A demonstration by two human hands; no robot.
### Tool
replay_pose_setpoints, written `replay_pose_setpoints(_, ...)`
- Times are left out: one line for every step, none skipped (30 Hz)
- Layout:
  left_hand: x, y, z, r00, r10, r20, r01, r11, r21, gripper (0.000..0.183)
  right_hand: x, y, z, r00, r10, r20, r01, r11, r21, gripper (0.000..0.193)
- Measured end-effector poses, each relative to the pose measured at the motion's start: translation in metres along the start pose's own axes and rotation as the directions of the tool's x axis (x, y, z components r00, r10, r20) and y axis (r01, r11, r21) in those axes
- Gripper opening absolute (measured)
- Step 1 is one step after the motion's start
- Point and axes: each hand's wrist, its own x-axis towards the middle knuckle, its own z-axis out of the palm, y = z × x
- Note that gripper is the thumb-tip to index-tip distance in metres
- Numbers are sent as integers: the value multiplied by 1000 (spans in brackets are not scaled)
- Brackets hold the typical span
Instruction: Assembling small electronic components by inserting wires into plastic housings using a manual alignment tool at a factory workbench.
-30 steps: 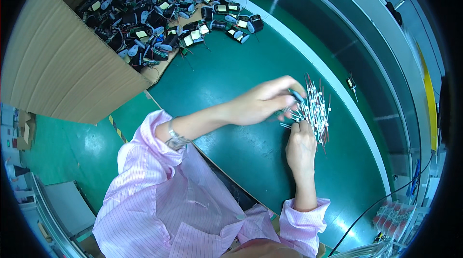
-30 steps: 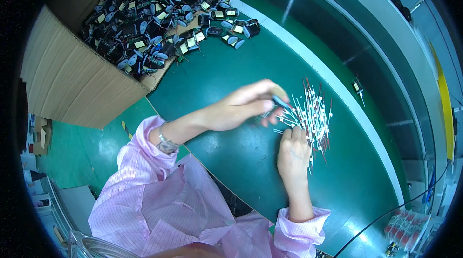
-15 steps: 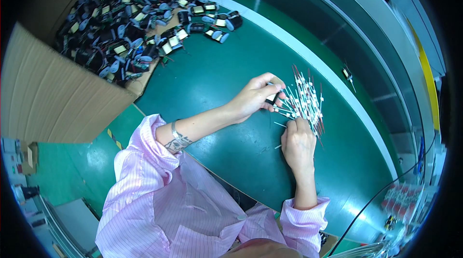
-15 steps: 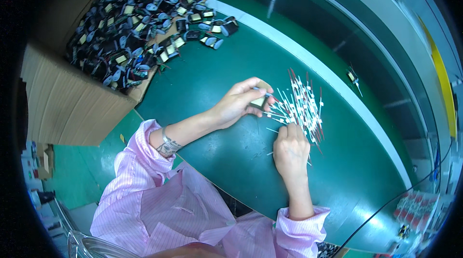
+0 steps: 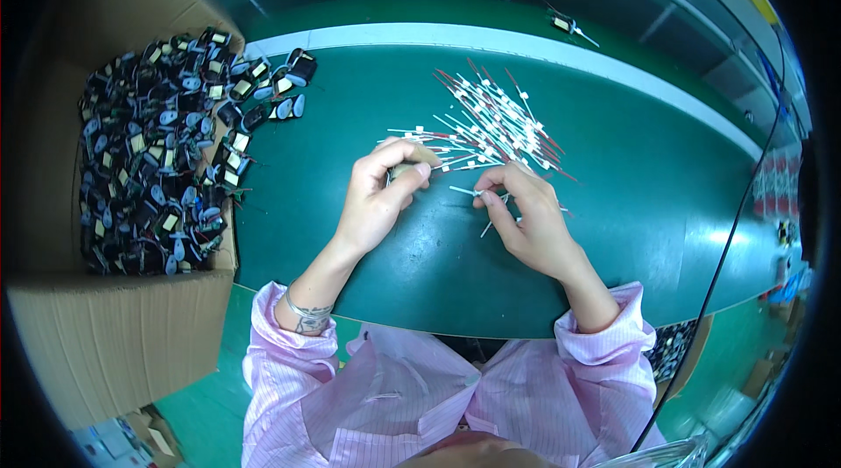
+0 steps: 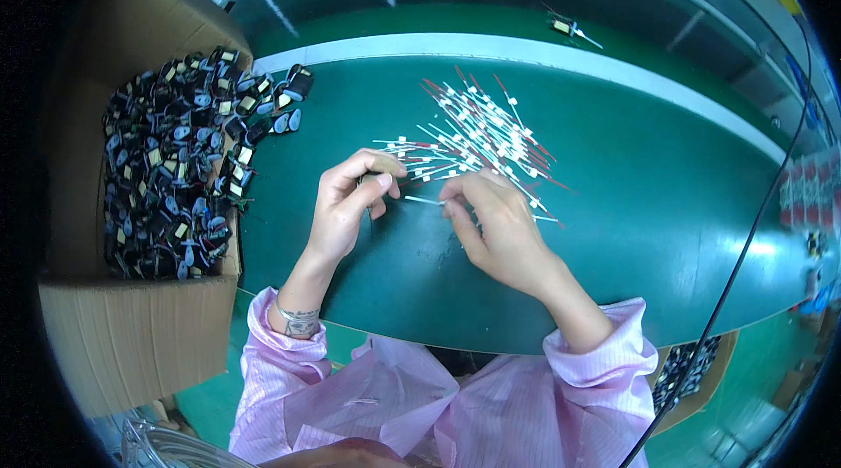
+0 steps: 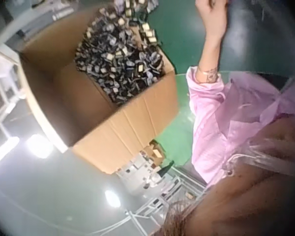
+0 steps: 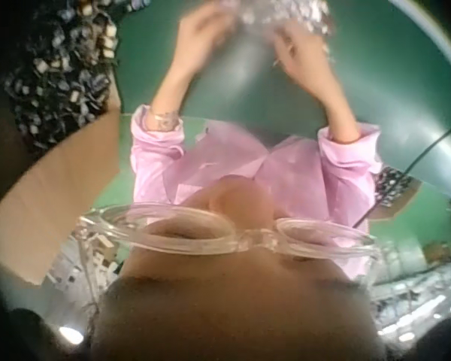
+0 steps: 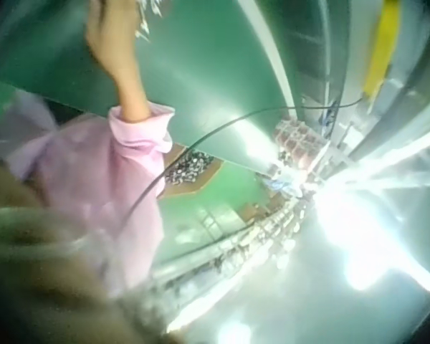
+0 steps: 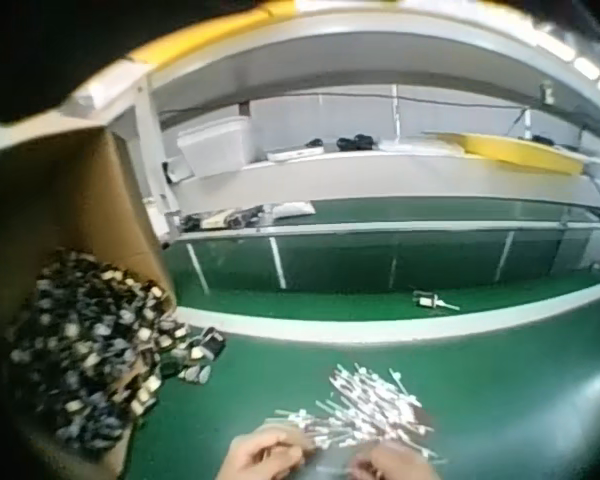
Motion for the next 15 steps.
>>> replay_pose_setpoints(0,2,-1,996,3,89,-8,999,50,13,-5,-8,1,976,215,33,-211,894,395,8)
replay_pose_setpoints(-2,3,0,985,4,173,-21,995,96,11,-9,-13,1,913,382,145,-364,600,712,7)
replay_pose_setpoints(-4,2,4,979,-16,202,5,998,59,11,-14,-12,2,880,418,225,-401,402,823,9)
replay_pose_setpoints(-5,-8,4,963,104,251,-142,980,139,11,-16,-11,3,876,429,220,-400,394,827,9)
replay_pose_setpoints(-9,0,9,963,50,266,-106,974,199,12,-17,-8,4,844,445,298,-430,232,872,11)
replay_pose_setpoints(-13,8,15,961,-3,278,-71,964,258,14,-17,-4,5,813,445,377,-448,64,892,13)
replay_pose_setpoints(-15,6,21,967,30,252,-102,955,279,16,-19,0,7,808,453,376,-447,57,893,13)
replay_pose_setpoints(-17,4,25,965,23,262,-98,956,278,16,-21,3,9,800,458,388,-435,-4,901,15)
replay_pose_setpoints(-20,3,28,958,120,260,-211,908,361,17,-23,5,11,791,462,401,-421,-65,905,17)
replay_pose_setpoints(-21,2,30,939,216,266,-318,840,439,19,-25,6,11,787,471,399,-418,-69,906,17)
replay_pose_setpoints(-23,-2,32,928,279,246,-369,776,512,22,-25,7,12,775,490,399,-389,-129,912,16)
replay_pose_setpoints(-23,-4,34,928,276,249,-368,777,511,22,-25,7,12,762,509,401,-357,-187,915,15)
replay_pose_setpoints(-24,-6,37,900,356,250,-434,704,562,23,-26,7,12,760,512,401,-355,-189,916,15)
replay_pose_setpoints(-25,-7,39,865,432,256,-491,621,611,25,-26,6,13,755,527,391,-335,-202,920,14)
replay_pose_setpoints(-25,-10,42,848,468,249,-506,575,643,26,-26,4,14,749,542,381,-315,-214,925,14)
